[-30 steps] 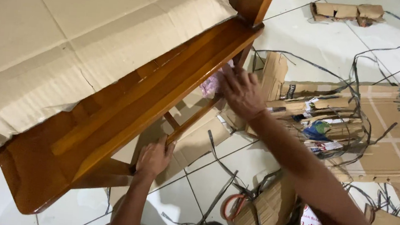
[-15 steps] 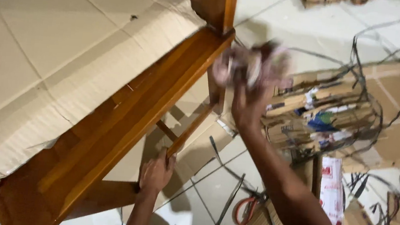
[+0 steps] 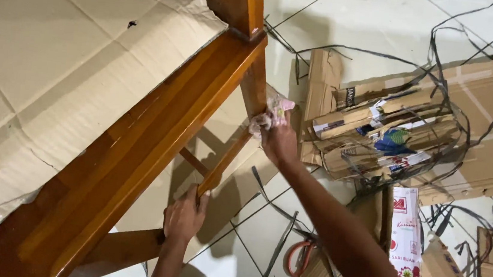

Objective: Wrapping a wooden chair with cardboard and securing it with plastic ties

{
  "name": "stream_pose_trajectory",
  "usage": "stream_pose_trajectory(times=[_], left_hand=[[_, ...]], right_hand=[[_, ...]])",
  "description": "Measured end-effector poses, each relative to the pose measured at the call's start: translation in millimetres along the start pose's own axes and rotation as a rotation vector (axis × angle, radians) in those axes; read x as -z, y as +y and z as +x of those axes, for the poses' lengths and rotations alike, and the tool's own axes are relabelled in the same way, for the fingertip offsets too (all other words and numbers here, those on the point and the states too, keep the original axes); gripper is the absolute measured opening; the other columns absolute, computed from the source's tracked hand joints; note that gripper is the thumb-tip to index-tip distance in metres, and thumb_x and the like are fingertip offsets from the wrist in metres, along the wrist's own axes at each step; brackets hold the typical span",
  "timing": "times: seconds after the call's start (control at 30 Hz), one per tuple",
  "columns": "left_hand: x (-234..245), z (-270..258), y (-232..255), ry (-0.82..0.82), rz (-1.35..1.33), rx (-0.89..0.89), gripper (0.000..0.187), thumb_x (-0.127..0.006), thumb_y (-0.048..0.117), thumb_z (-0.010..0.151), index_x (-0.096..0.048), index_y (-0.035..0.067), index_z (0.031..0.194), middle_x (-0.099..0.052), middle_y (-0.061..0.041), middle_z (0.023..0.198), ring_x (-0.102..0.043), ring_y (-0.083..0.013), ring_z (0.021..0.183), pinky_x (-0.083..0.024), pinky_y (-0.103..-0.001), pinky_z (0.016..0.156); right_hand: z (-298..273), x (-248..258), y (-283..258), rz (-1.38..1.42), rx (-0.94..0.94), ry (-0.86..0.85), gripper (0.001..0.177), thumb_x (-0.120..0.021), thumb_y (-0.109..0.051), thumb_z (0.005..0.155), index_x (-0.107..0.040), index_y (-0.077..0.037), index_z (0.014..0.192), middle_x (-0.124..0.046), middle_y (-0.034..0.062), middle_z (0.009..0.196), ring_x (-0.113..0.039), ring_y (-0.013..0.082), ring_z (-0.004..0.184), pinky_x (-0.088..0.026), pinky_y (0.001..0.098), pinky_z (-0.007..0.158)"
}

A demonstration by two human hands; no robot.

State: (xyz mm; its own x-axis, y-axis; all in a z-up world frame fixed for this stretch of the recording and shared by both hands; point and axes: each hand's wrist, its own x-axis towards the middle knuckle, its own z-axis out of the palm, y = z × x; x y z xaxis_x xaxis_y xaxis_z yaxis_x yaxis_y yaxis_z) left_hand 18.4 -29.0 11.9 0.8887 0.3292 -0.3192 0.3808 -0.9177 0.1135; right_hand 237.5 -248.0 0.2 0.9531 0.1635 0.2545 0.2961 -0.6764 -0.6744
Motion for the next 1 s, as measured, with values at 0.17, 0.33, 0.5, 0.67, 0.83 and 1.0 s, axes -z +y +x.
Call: stream_pose_trajectory(times=[0.17, 0.33, 0.5, 0.67, 0.83, 1.0], left_hand=[[2.5, 1.9, 4.6, 0.010, -0.013, 0.023, 0.049, -0.038, 0.054, 0.103, -0.054, 0.017, 0.130, -0.077, -0.014, 0.099, -0.074, -0.0387, 0.081, -0.055, -0.052, 0.077], [6.9, 6.8, 4.1, 0.013, -0.073, -0.002, 0.047, -0.036, 0.054, 0.102, -0.054, 0.016, 0.123, -0.077, -0.015, 0.096, -0.073, -0.0398, 0.076, -0.053, -0.053, 0.072], [-3.1, 20.1, -0.9, -0.012, -0.032, 0.017, 0.047, -0.034, 0.054, 0.103, -0.050, 0.020, 0.131, -0.076, -0.013, 0.097, -0.074, -0.0353, 0.079, -0.053, -0.052, 0.074], [-0.8, 2.8, -1.6, 0.046, -0.025, -0.017, 0.043, -0.047, 0.047, 0.100, -0.052, 0.022, 0.133, -0.078, -0.012, 0.092, -0.073, -0.0383, 0.069, -0.055, -0.054, 0.065], [0.1, 4.9, 0.7, -0.059, -0.032, 0.032, 0.060, -0.031, 0.058, 0.101, -0.050, 0.017, 0.141, -0.076, -0.014, 0.101, -0.073, -0.0400, 0.084, -0.054, -0.053, 0.077], [8.4, 8.6, -0.3, -0.074, -0.090, 0.006, 0.047, -0.036, 0.052, 0.100, -0.049, 0.017, 0.128, -0.075, -0.015, 0.100, -0.072, -0.0392, 0.083, -0.050, -0.056, 0.080]], right_hand=[[15.3, 30.2, -18.2, 0.100, -0.018, 0.095, 0.030, -0.071, -0.012, 0.092, -0.062, 0.000, 0.118, -0.070, 0.0160, 0.100, -0.072, 0.0271, 0.072, -0.063, 0.0375, 0.053], [-9.9, -49.3, 11.8, 0.041, 0.127, 0.405, 0.039, -0.060, -0.011, 0.098, -0.052, 0.006, 0.132, -0.066, 0.0265, 0.107, -0.064, 0.0229, 0.061, -0.061, 0.0334, 0.046], [-48.2, -121.2, 64.6, -0.136, -0.336, -0.090, 0.036, -0.061, -0.026, 0.097, -0.069, 0.008, 0.087, -0.058, 0.0337, 0.119, -0.064, 0.0357, 0.067, -0.055, 0.0460, 0.056], [-51.4, -128.2, 92.1, 0.088, -0.409, 0.063, 0.045, -0.066, -0.040, 0.095, -0.064, 0.004, 0.084, -0.066, 0.0193, 0.076, -0.060, 0.0348, 0.062, -0.050, 0.0471, 0.057], [-41.2, -76.5, 17.0, 0.176, -0.067, 0.313, 0.015, -0.060, -0.006, 0.094, -0.069, 0.007, 0.093, -0.064, 0.0121, 0.063, -0.051, 0.0207, 0.041, -0.043, 0.0343, 0.036], [-53.2, -123.2, 81.4, -0.299, -0.152, 0.076, 0.044, -0.060, -0.028, 0.098, -0.072, 0.007, 0.075, -0.064, 0.0204, 0.061, -0.053, 0.0315, 0.044, -0.047, 0.0431, 0.046]])
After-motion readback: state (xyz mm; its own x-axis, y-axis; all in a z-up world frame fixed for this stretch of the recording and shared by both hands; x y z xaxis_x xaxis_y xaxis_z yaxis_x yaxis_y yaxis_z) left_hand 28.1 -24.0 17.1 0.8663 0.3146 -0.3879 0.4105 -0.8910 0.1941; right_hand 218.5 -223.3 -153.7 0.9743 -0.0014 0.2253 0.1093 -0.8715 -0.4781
